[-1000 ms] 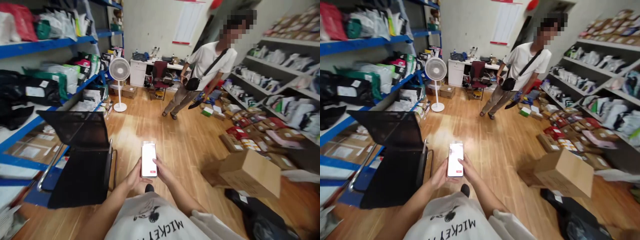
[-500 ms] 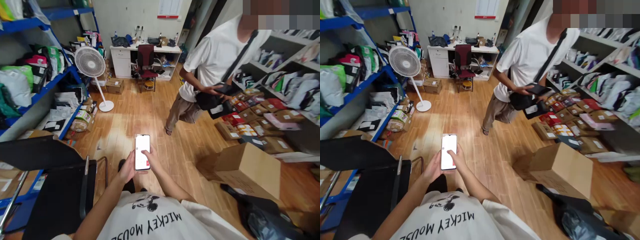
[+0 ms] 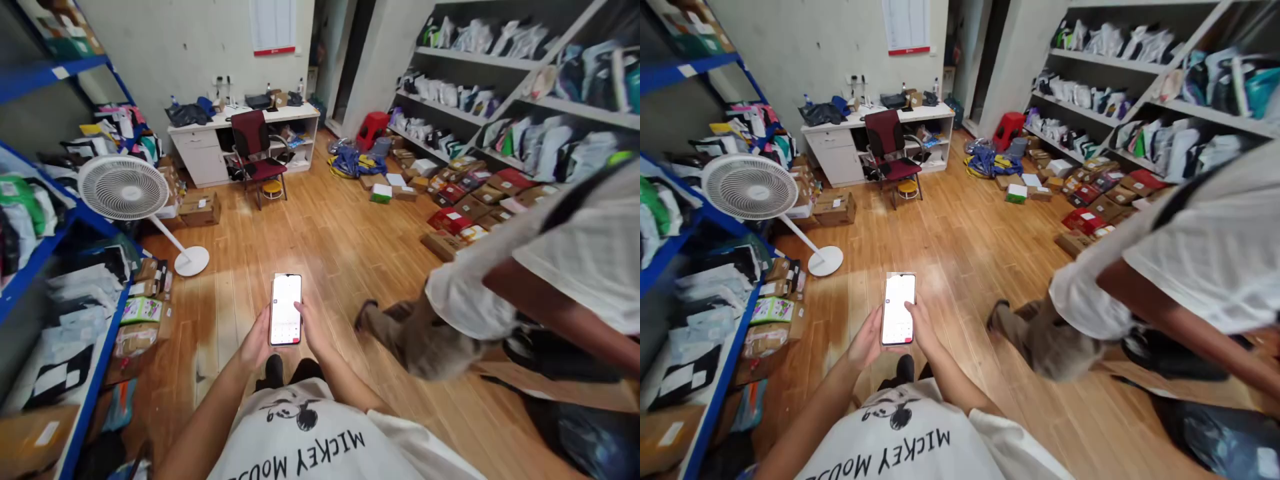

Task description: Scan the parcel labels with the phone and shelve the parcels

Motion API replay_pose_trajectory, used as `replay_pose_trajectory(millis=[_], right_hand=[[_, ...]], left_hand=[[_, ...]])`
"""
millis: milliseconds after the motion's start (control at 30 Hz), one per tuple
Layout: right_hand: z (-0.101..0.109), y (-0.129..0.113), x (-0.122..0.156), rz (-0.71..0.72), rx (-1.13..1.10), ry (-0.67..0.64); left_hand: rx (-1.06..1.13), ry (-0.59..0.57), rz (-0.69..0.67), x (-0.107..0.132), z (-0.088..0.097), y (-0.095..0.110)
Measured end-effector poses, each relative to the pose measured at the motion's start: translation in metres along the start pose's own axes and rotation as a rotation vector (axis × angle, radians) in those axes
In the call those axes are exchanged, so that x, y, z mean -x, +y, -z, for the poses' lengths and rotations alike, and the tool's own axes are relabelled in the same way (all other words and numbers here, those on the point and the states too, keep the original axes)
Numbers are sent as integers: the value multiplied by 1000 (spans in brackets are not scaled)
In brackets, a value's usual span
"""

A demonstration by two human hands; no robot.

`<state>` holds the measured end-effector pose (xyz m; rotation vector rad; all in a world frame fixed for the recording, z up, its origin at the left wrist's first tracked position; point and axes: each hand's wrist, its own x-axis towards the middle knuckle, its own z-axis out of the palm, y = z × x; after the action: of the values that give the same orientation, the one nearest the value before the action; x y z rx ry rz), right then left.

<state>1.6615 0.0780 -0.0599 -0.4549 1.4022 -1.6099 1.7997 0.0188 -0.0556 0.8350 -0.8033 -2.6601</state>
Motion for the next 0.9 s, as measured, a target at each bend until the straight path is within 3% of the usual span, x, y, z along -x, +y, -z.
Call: replay_pose_trajectory(millis=[200,333,467,600,800,900], right_hand=[[13,-25,-77,-30,14,-114],[33,-34,-144,-1,18,-114],[58,-52,-228,45,0,-131],[87,-86,-317,88,-7,-159],[128,-141,-429,122,-17,-94],[149,-162,-482,113,-45,-30]], left_hand=[[14,-149,73,-81,19,62],[-2,-156,95,-152,21,93],[-138,-67,92,-237,3,133],[-214,-2,58,-327,-22,178],[-41,-262,140,-446,-44,240],[-64,-341,185,-504,-58,267]])
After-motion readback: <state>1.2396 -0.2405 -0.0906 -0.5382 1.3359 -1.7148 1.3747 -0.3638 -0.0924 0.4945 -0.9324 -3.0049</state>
